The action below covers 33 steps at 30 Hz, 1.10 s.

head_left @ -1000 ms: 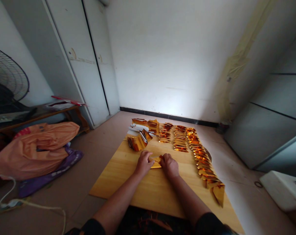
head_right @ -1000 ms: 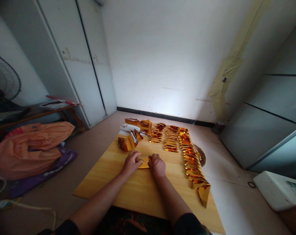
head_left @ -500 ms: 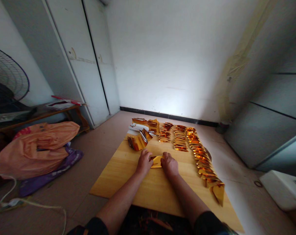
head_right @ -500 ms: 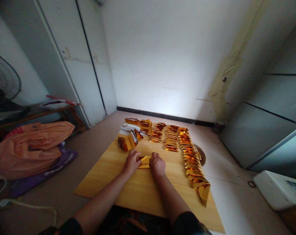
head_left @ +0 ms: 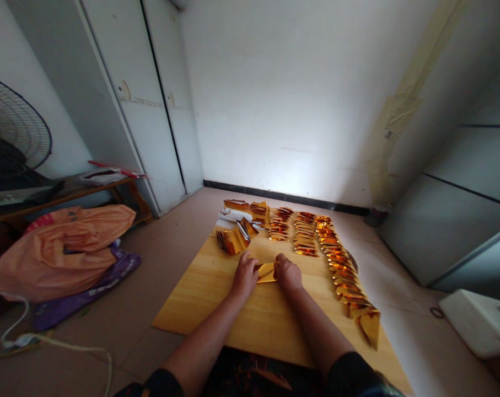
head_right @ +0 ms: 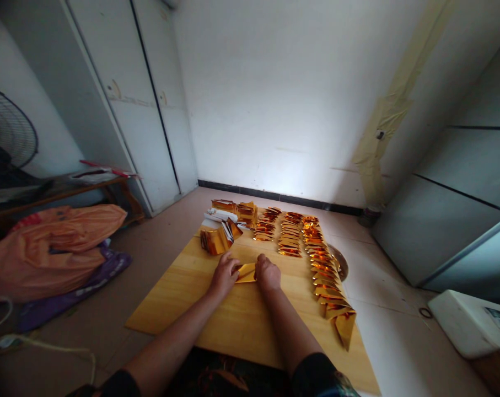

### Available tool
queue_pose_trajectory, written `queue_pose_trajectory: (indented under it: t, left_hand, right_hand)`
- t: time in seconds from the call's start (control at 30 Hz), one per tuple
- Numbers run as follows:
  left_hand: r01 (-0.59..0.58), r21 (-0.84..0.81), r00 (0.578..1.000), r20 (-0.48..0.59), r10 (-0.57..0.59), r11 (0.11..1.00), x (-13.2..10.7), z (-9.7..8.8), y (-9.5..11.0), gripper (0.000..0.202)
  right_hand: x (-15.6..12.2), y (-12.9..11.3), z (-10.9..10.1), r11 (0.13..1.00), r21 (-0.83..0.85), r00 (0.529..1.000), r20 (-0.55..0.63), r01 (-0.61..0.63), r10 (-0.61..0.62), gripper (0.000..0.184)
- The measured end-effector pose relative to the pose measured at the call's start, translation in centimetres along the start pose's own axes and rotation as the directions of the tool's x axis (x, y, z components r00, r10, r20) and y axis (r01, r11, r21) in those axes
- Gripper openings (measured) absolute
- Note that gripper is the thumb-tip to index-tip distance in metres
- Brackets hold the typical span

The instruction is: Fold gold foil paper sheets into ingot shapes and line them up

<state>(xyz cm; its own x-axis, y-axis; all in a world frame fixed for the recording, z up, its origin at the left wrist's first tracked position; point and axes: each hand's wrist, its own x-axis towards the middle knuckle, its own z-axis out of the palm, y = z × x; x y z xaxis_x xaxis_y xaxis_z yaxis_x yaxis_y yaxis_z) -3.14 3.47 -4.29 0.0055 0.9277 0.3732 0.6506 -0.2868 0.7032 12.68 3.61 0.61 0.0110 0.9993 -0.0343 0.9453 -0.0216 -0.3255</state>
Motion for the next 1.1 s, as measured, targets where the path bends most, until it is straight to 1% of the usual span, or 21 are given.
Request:
queue_pose_trajectory:
  t: [0.13, 0.23, 0.37, 0.43, 0.5, 0.57, 0.67, 0.77, 0.87, 0.93, 1.0, 1.1]
  left_hand:
    - [-0.012, 0.021, 1.000, -0.003, 0.012, 1.000, 0.0, -0.1, 0.2, 0.036]
    - [-0.024, 0.049, 1.000, -0.001, 0.024, 0.999, -0.1, -0.3, 0.6, 0.036]
    - [-0.055, 0.146, 0.998, 0.030, 0.051, 0.988, -0.3, -1.1, 1.6, 0.036]
    - [-0.083, 0.220, 0.995, 0.072, 0.069, 0.972, -0.5, -1.5, 2.2, 0.030]
    - [-0.134, 0.296, 0.986, 0.140, 0.096, 0.946, -0.5, -1.8, 2.5, 0.019]
    - [-0.208, 0.350, 0.967, 0.211, 0.139, 0.913, -0.4, -2.1, 2.7, 0.014]
    - [-0.312, 0.376, 0.930, 0.309, 0.200, 0.873, -0.2, -2.4, 2.8, 0.015]
    - [-0.371, 0.374, 0.891, 0.402, 0.212, 0.850, 0.0, -3.0, 3.0, 0.017]
    - [-0.381, 0.382, 0.877, 0.437, 0.198, 0.842, 0.0, -3.6, 3.3, 0.018]
    - [-0.369, 0.385, 0.881, 0.436, 0.186, 0.846, -0.1, -3.8, 3.4, 0.019]
    - [-0.346, 0.381, 0.890, 0.423, 0.171, 0.858, -0.2, -3.8, 3.5, 0.021]
    - [-0.295, 0.371, 0.919, 0.361, 0.156, 0.880, -0.6, -3.5, 3.6, 0.020]
  right_hand:
    - [0.1, 0.0, -0.1, 1.000, -0.020, 1.000, 0.006, 0.016, -0.016, 0.016]
    - [0.3, 0.0, -0.2, 0.999, -0.044, 1.000, 0.028, 0.006, -0.005, 0.014]
    - [0.7, -0.1, -0.2, 0.997, -0.079, 0.998, 0.054, -0.015, 0.020, 0.016]
    - [0.7, -0.2, 0.0, 0.995, -0.095, 0.999, 0.046, -0.017, 0.021, 0.017]
    - [0.5, -0.4, 0.3, 0.994, -0.112, 1.000, 0.012, -0.013, 0.015, 0.017]
    - [0.2, -0.5, 0.5, 0.991, -0.132, 0.999, -0.036, -0.012, 0.007, 0.018]
    - [-0.3, -0.4, 0.7, 0.989, -0.149, 0.994, -0.111, -0.006, -0.010, 0.016]
    - [-0.5, 0.3, 0.7, 0.997, -0.070, 0.985, -0.166, 0.033, -0.044, 0.013]
    - [-0.6, 1.5, 0.7, 0.992, 0.102, 0.976, -0.213, 0.078, -0.055, 0.012]
    - [-0.8, 2.1, 0.7, 0.972, 0.208, 0.971, -0.233, 0.110, -0.061, 0.015]
    - [-1.3, 2.3, 0.7, 0.944, 0.283, 0.967, -0.234, 0.167, -0.101, 0.017]
    - [-2.3, 2.1, 0.7, 0.915, 0.302, 0.956, -0.199, 0.267, -0.213, 0.016]
